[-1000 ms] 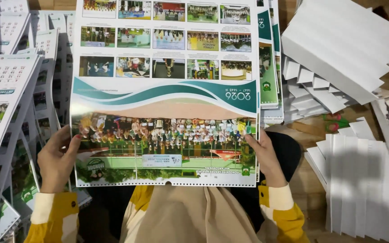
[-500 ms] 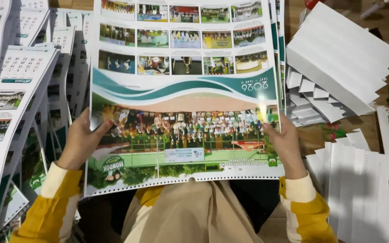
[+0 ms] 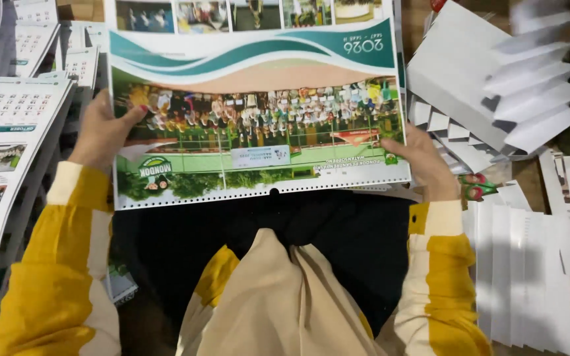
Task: The person sits on the floor and assembles wall calendars by inserting metal spiral wires through the punched holes at the top of the pages. They repeatedly pick up a wire, thread it through the holes, and twist the ends to secure the binding.
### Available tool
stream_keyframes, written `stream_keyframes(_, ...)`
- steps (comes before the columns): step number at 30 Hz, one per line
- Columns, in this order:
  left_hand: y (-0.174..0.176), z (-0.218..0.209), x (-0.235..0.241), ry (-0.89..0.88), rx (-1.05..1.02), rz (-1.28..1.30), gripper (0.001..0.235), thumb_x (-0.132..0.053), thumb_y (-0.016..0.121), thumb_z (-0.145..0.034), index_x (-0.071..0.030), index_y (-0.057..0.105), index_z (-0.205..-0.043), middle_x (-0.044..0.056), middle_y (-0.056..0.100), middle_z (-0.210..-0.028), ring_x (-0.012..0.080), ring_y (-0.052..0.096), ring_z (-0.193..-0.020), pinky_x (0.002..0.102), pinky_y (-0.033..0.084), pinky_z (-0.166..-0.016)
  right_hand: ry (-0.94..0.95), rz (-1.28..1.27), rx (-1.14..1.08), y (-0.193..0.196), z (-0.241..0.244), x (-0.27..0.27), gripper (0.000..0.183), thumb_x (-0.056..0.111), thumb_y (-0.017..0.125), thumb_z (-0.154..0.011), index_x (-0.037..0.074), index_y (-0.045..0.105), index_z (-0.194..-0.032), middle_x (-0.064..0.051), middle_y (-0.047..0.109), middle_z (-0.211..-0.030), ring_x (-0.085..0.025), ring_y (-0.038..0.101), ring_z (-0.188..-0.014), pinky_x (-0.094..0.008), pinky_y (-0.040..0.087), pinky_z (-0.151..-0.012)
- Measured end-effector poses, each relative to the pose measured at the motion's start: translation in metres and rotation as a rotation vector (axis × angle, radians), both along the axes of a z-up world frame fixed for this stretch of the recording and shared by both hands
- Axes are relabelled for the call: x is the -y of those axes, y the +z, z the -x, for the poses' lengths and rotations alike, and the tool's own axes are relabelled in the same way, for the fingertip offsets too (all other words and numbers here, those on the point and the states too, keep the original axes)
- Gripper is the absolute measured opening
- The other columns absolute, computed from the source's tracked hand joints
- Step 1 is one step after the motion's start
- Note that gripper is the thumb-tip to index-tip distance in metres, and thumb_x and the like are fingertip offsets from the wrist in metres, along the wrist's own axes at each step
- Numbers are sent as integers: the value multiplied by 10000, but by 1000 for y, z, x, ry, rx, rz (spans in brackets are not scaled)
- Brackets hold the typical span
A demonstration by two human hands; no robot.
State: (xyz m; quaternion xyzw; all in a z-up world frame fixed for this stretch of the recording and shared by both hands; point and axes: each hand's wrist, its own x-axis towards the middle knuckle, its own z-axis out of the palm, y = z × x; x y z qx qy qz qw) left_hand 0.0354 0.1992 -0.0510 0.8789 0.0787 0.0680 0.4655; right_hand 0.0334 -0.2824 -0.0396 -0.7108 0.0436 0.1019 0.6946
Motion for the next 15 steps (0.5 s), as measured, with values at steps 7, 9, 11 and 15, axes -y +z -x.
stream_keyframes(7,41,13,83,23,25,-750,813,-523,557,-892,66,286,-1383,335,243,-1356,554,323,-1171,698,272,-875,-80,22,-149,-18,-14,15,344,81,643,-814,17,541,-1136,-104,640,-949,-155,655,-766,-277,519,-723)
stream_keyframes(9,51,25,138,-216,40,-661,887,-555,612,-785,21,297,-1380,322,277,-1349,545,325,-1169,690,270,-882,-65,-26,-134,-15,-25,13,326,107,641,-826,6,549,-1123,-128,641,-928,-185,661,-728,-290,540,-676)
stream_keyframes(11,44,31,181,-441,60,-565,969,-588,668,-677,-23,307,-1378,308,312,-1342,536,328,-1168,681,269,-890,-40,-72,-113,-7,-33,9,315,133,638,-838,-5,557,-1109,-151,642,-908,-216,667,-690,-304,561,-628)
stream_keyframes(15,-11,22,220,-609,412,-902,770,-247,641,-732,-128,261,-1390,178,439,-1197,355,520,-971,433,463,-665,-148,-179,-128,-8,-27,10,309,250,622,-845,41,585,-1069,-109,653,-878,-179,673,-680,-260,574,-581)
